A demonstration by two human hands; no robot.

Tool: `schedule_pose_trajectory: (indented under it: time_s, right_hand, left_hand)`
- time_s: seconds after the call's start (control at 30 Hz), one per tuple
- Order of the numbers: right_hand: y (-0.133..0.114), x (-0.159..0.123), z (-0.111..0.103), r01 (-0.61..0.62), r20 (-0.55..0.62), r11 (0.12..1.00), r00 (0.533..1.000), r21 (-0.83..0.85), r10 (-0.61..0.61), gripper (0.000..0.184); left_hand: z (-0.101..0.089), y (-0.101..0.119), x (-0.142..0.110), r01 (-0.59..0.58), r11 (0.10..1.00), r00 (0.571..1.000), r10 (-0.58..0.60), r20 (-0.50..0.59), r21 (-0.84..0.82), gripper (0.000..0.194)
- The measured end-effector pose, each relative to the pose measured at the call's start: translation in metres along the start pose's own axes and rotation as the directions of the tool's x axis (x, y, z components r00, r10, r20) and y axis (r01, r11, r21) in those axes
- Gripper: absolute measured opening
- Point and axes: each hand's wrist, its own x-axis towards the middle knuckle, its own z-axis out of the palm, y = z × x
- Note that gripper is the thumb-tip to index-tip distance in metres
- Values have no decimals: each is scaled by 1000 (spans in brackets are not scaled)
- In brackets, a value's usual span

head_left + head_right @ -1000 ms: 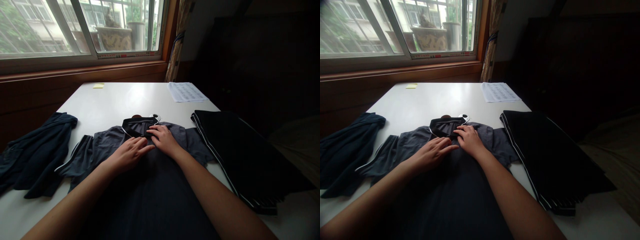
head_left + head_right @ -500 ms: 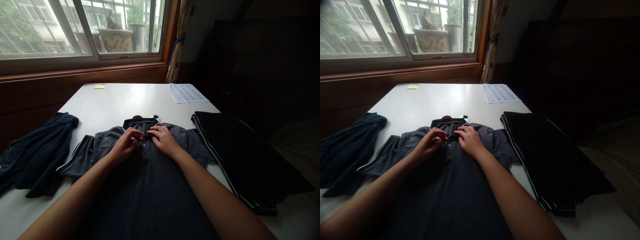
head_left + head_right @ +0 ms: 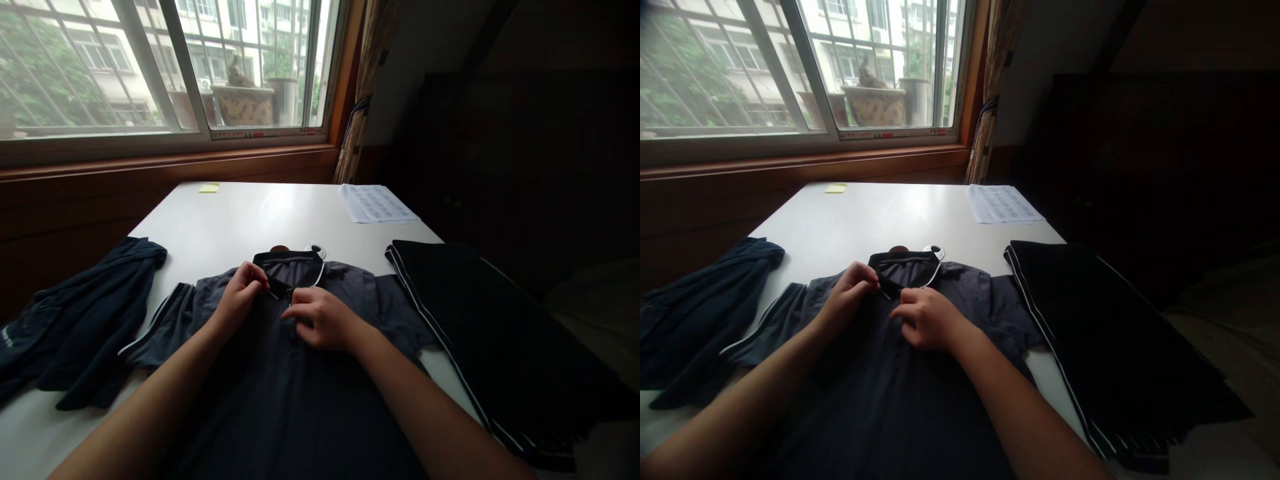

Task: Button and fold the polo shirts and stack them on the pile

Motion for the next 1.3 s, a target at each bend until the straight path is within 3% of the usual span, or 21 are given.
schedule_pose_trajectory:
  time_s: [0.17, 0.37, 0.5, 0.73, 1.07, 1.17, 1.3]
  right_hand:
    - [-5, 0, -6, -34, 191, 998, 981, -45, 42, 32]
    - [-25, 4, -11, -98, 277, 963, 946, -253, 169, 21]
    - [-35, 10, -11, -76, 327, 915, 919, -396, 218, 16]
    - [-32, 10, -20, -31, 345, 915, 921, -402, 183, 10]
    - [-27, 1, -20, 18, 301, 884, 943, -468, 140, 8]
    - [-22, -5, -18, 26, 269, 870, 955, -493, 124, 10]
    - [-15, -14, -13, 52, 222, 862, 972, -504, 71, 19]
  left_hand:
    - [1, 1, 1, -26, 996, 1000, 24, 15, 87, 14]
    - [4, 1, 0, -89, 973, 996, 83, 35, 211, 16]
    - [5, -1, 0, -116, 967, 993, 111, 36, 227, 16]
    - [6, 1, 1, -137, 953, 991, 131, 41, 272, 19]
    - [7, 2, 0, -244, 912, 969, 212, 131, 329, 15]
    - [6, 5, -2, -325, 895, 933, 250, 260, 304, 17]
    - [4, 7, -6, -456, 854, 802, 273, 531, 250, 18]
